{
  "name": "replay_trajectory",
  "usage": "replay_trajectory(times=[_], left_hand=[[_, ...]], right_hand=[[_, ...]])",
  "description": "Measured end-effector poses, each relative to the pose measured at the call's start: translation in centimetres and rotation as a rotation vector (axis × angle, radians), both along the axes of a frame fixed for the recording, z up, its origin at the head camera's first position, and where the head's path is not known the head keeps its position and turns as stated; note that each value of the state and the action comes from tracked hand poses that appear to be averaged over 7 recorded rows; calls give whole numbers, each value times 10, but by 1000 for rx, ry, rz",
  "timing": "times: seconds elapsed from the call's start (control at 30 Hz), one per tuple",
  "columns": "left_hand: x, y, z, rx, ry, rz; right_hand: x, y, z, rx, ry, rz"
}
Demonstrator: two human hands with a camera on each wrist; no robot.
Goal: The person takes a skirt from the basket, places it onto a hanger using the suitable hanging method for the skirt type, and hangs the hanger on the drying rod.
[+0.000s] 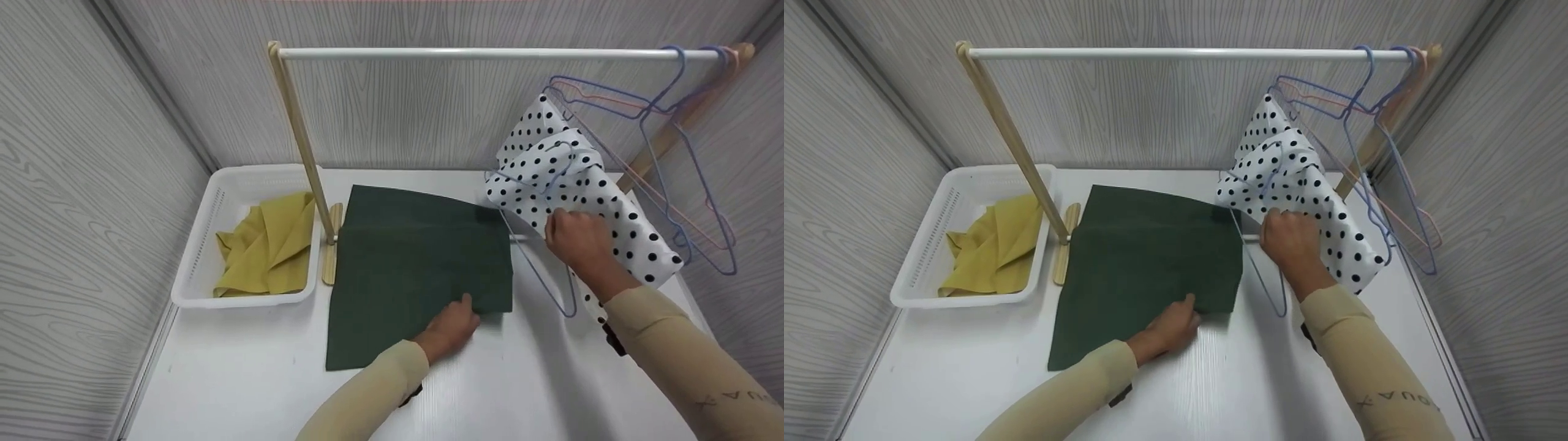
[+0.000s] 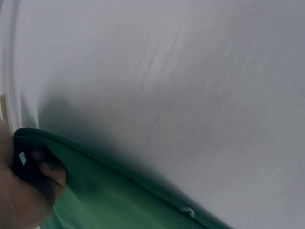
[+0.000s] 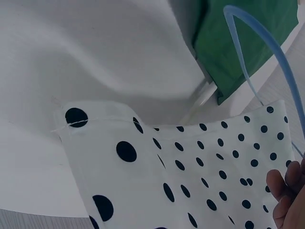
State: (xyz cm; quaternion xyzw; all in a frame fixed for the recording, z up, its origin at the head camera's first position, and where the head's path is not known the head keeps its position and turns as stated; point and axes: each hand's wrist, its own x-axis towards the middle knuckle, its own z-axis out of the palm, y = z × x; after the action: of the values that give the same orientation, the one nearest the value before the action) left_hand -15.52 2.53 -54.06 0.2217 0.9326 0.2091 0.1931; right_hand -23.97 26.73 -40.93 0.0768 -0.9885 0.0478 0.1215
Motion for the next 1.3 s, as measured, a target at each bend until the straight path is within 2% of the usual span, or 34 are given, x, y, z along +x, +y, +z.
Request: replay_trajectory(times=[0.07, 0.1, 0.13, 0.2, 0.27, 0.37, 0.6, 0.8, 0.9, 0.97, 1.13, 1.3], left_hand=[[-7, -8, 3, 222, -45, 153], [-9, -11, 6, 351, -71, 256], [-12, -14, 10, 433, -69, 314], [-18, -19, 17, 573, -50, 428], [-25, -24, 27, 652, -35, 526], [-35, -34, 39, 699, -24, 620], [-60, -68, 54, 704, 5, 737], [-68, -89, 58, 691, -61, 857], [-69, -93, 60, 713, -47, 867], [-68, -92, 61, 725, -9, 834], [-64, -85, 66, 767, 104, 673], [-55, -77, 71, 814, 188, 494]], right_hand=[[-1, 0, 0, 20, -26, 1], [-2, 0, -1, 33, -29, 5], [-2, 0, -1, 46, -30, 11], [-4, -1, -2, 84, -10, 40], [-6, -1, -4, 113, 20, 71], [-6, -2, -6, 133, 48, 106], [-5, -5, -8, 122, 76, 127], [-6, -13, -12, 77, 151, 135], [-7, -19, -17, 64, 152, 140], [-6, -23, -20, 59, 140, 139], [-1, -34, -25, 48, 74, 139], [2, -42, -27, 13, 7, 111]])
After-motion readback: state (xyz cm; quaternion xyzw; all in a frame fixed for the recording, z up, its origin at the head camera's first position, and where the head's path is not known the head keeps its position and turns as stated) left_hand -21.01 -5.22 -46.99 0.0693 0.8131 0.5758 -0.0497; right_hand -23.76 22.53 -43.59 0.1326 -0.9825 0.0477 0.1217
